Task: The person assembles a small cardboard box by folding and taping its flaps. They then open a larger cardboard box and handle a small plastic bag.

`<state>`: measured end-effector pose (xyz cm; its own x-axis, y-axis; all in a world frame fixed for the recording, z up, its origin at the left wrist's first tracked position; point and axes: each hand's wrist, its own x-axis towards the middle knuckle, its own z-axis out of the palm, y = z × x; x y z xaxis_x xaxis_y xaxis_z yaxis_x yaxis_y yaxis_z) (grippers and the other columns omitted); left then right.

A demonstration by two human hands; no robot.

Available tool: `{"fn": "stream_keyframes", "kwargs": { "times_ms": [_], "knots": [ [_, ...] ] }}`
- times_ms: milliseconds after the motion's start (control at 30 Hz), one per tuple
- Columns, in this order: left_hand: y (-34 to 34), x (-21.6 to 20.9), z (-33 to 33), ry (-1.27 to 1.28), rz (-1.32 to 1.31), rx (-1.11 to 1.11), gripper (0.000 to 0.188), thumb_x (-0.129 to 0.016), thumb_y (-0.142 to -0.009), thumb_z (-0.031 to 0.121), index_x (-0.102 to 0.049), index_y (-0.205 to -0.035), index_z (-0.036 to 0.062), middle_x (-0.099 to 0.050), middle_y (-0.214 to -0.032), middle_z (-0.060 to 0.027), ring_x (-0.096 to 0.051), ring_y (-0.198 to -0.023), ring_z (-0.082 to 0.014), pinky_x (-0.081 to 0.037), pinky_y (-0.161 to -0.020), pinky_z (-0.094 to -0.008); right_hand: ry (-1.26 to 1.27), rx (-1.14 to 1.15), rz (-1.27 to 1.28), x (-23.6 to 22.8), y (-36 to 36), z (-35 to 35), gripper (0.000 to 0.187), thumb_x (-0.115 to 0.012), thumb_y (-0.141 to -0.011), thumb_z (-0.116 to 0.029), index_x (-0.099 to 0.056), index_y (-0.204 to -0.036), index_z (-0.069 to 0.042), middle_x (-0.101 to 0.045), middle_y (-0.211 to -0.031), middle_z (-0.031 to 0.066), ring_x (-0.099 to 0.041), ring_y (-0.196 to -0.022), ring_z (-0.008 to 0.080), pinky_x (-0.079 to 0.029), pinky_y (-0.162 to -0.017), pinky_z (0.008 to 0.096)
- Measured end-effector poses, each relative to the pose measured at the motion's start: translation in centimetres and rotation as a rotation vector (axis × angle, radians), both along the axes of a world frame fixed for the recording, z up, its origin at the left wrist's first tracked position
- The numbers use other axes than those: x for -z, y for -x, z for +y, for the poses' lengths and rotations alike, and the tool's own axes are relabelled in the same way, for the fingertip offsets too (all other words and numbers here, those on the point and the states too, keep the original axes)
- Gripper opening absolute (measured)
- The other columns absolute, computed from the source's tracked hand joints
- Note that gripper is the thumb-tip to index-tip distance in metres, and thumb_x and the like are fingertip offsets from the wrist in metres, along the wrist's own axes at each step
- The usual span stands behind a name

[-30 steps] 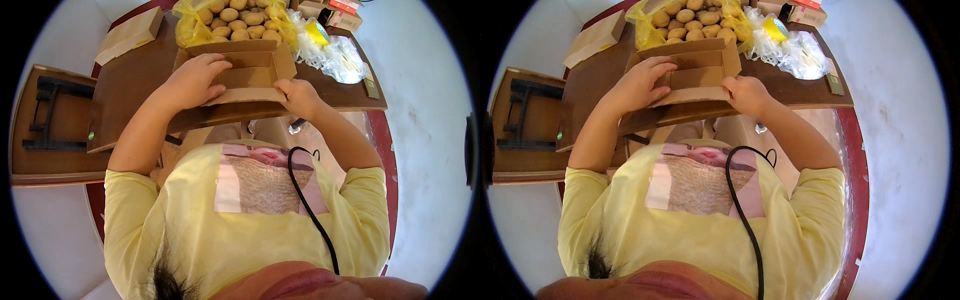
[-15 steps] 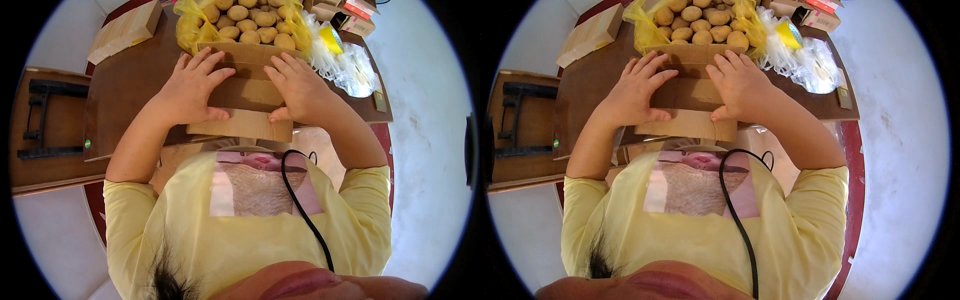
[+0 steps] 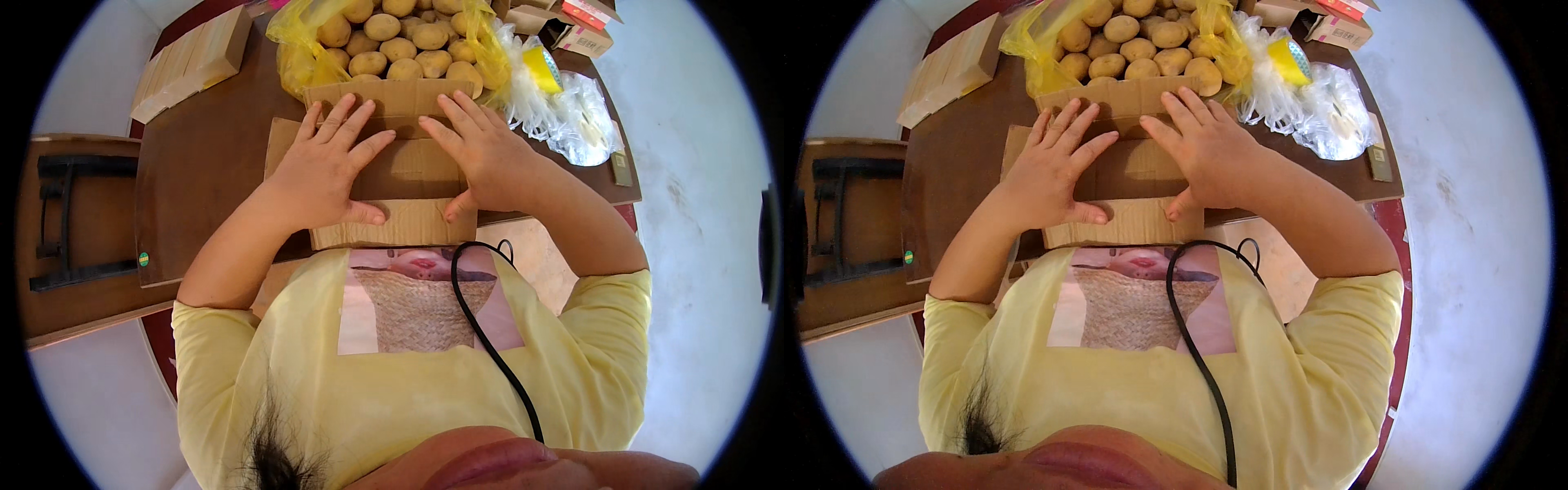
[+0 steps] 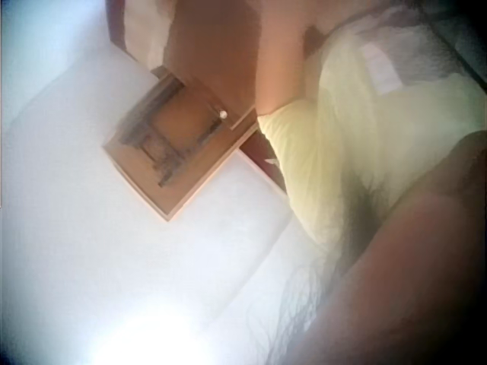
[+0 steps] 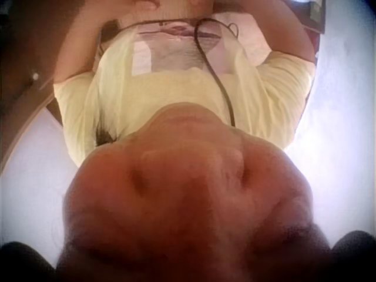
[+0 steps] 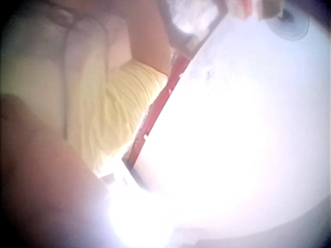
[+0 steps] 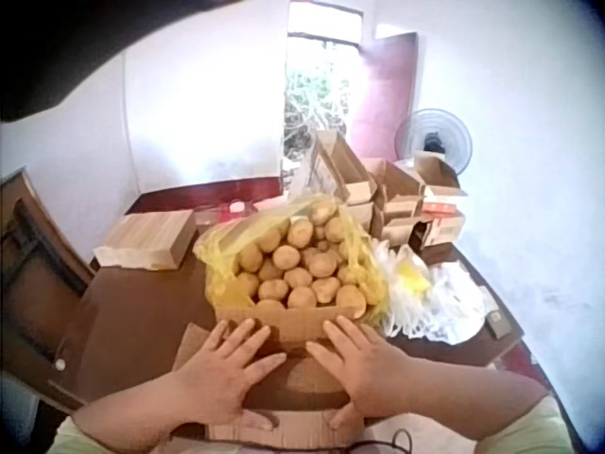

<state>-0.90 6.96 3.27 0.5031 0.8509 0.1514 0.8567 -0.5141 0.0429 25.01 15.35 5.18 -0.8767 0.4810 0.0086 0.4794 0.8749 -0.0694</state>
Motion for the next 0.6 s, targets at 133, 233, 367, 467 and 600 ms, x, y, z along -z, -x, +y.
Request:
{"fn": "stream_keyframes", "kwargs": {
  "times_ms": [133, 233, 367, 467, 600],
  "knots": [
    [0.7, 0.8, 1.3, 0.084, 0.036, -0.112, 0.109, -0.070, -0.058, 0.075, -0.039, -0.144, 0.0154, -0.022, -0.154, -0.0216, -0.013, -0.144, -0.0439, -0.013, -0.114, -0.0599, 0.167, 0.058, -0.038, 0.6, -0.5, 1.4, 0.120, -0.087, -0.055, -0.050, -0.025, -0.148, -0.006, -0.018, -0.153, 0.0273, -0.014, -0.144, 0.0421, -0.024, -0.115, 0.0486],
    [1.5, 2.0, 1.3, 0.109, -0.017, -0.129, 0.117, -0.071, -0.052, 0.077, -0.037, -0.145, 0.0158, -0.021, -0.155, -0.0219, -0.011, -0.145, -0.0438, -0.013, -0.113, -0.0601, 0.275, 0.058, 0.017, 2.1, -0.9, 2.4, 0.125, -0.086, -0.054, -0.052, -0.022, -0.150, -0.006, -0.013, -0.155, 0.0268, -0.007, -0.146, 0.0405, -0.021, -0.116, 0.0473],
    [1.6, 2.3, 1.2, 0.099, -0.038, -0.141, 0.116, -0.072, -0.051, 0.076, -0.038, -0.145, 0.0158, -0.022, -0.154, -0.0227, -0.012, -0.145, -0.0429, -0.012, -0.113, -0.0586, 0.318, 0.039, 0.108, 3.1, -1.3, 2.8, 0.124, -0.086, -0.054, -0.052, -0.022, -0.150, -0.006, -0.013, -0.155, 0.0267, -0.005, -0.146, 0.0402, -0.017, -0.117, 0.0474],
    [1.4, 2.1, 1.1, 0.110, -0.029, -0.175, 0.114, -0.072, -0.052, 0.075, -0.039, -0.144, 0.0156, -0.023, -0.154, -0.0235, -0.014, -0.145, -0.0422, -0.012, -0.114, -0.0574, 0.257, 0.053, 0.135, 3.6, -1.3, 2.4, 0.121, -0.086, -0.055, -0.051, -0.024, -0.149, -0.006, -0.013, -0.155, 0.0267, -0.005, -0.146, 0.0416, -0.017, -0.117, 0.0490],
    [2.4, 2.7, 1.4, 0.096, -0.071, -0.192, 0.111, -0.073, -0.053, 0.073, -0.043, -0.142, 0.0145, -0.022, -0.154, -0.0243, -0.014, -0.145, -0.0418, -0.014, -0.114, -0.0569, 0.279, -0.023, 0.283, 5.6, -0.9, 3.1, 0.116, -0.084, -0.058, -0.052, -0.028, -0.148, -0.005, -0.013, -0.155, 0.0265, -0.005, -0.146, 0.0429, -0.016, -0.117, 0.0497]
  ]
}}
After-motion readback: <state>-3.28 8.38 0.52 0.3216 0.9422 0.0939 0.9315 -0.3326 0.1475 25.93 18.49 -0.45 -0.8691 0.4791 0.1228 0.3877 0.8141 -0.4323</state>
